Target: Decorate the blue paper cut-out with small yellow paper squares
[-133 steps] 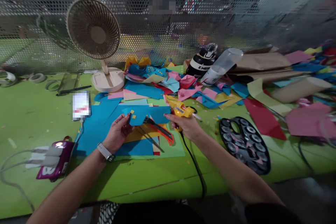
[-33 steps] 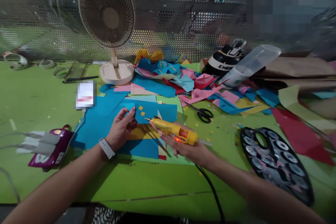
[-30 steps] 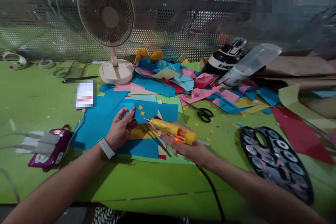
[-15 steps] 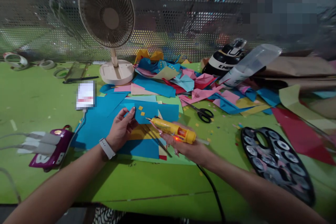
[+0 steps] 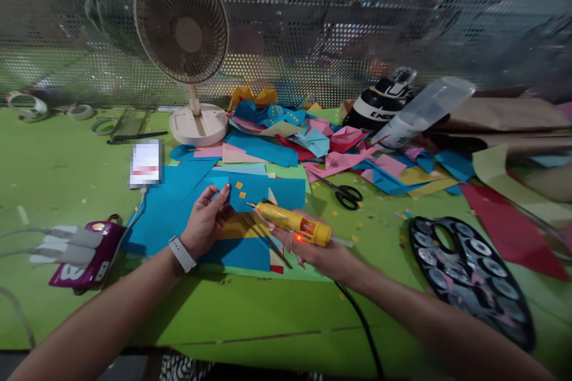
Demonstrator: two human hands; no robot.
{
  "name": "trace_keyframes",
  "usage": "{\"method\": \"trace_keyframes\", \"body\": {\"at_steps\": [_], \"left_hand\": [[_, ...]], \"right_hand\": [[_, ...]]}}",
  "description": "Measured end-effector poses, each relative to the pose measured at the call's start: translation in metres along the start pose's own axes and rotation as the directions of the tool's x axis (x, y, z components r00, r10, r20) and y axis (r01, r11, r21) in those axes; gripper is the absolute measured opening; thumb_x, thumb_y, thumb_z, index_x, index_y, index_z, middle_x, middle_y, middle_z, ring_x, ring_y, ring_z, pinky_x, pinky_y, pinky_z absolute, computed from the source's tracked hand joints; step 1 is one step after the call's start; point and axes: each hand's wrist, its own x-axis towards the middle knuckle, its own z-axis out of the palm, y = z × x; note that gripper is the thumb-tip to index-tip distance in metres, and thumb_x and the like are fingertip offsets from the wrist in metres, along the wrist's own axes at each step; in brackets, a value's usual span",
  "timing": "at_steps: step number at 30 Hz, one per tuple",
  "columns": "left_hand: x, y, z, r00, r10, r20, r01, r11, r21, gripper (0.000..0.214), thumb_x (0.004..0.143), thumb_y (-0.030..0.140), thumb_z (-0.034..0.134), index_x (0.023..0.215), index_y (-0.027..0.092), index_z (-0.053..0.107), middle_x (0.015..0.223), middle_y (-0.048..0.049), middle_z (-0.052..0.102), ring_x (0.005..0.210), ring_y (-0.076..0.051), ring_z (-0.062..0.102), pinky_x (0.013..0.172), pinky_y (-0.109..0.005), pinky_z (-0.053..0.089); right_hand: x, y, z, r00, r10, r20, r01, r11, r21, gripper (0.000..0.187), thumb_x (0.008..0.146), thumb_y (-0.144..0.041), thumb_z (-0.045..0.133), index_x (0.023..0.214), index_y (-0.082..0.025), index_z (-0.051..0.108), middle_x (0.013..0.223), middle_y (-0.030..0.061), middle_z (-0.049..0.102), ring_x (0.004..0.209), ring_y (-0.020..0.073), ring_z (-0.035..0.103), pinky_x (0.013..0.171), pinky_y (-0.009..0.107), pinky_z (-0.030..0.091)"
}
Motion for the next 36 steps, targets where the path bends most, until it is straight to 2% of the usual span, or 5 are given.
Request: {"method": "trace_keyframes", "body": {"at_steps": [8,19,25,36], "left_hand": [[0.0015,-0.0011,-0.002,1.0,-0.004,0.002,0.004,1.0,0.004,0.041,0.059,0.024,0.09,0.078,0.018,0.055,0.077,0.0047,0.068,0.055,-0.007,0.059,0.054,-0.02,0.051],[0.0006,-0.0008,-0.0011,1.0,-0.008,0.014,0.008,1.0,-0.011,0.044,0.057,0.024,0.091,0.077,0.019,0.053,0.063,0.0083,0.062,0.049,-0.004,0.054,0.047,-0.016,0.049],[0.001,-0.001,-0.0019,1.0,-0.012,0.014,0.012,1.0,-0.016,0.043,0.058,0.024,0.091,0.078,0.019,0.053,0.066,0.0077,0.063,0.049,-0.005,0.056,0.048,-0.016,0.05],[-0.0005,0.0003,-0.0005,1.0,-0.013,0.018,0.014,1.0,-0.007,0.043,0.059,0.024,0.091,0.078,0.019,0.052,0.063,0.0079,0.061,0.048,-0.005,0.055,0.047,-0.016,0.051]], "right_hand": [[0.0008,0.0021,-0.0002,1.0,0.004,0.013,-0.004,1.0,-0.016,0.033,0.075,-0.049,0.072,0.071,-0.021,0.056,0.061,-0.0042,0.05,0.044,0.0062,0.04,0.037,0.021,0.038],[0.0006,-0.0008,0.0019,1.0,-0.025,0.005,0.025,1.0,-0.004,0.032,0.075,-0.05,0.072,0.074,-0.021,0.059,0.058,-0.0049,0.048,0.043,0.007,0.039,0.037,0.022,0.036],[0.0005,0.0008,0.0008,1.0,-0.012,0.003,0.012,0.999,-0.047,0.034,0.074,-0.053,0.072,0.078,-0.021,0.061,0.058,-0.0049,0.048,0.043,0.007,0.039,0.036,0.021,0.036],[-0.0001,0.0009,0.0018,1.0,-0.011,-0.019,0.01,0.999,-0.035,0.037,0.073,-0.05,0.074,0.068,-0.021,0.053,0.058,-0.0048,0.049,0.043,0.0062,0.041,0.036,0.02,0.038]]}}
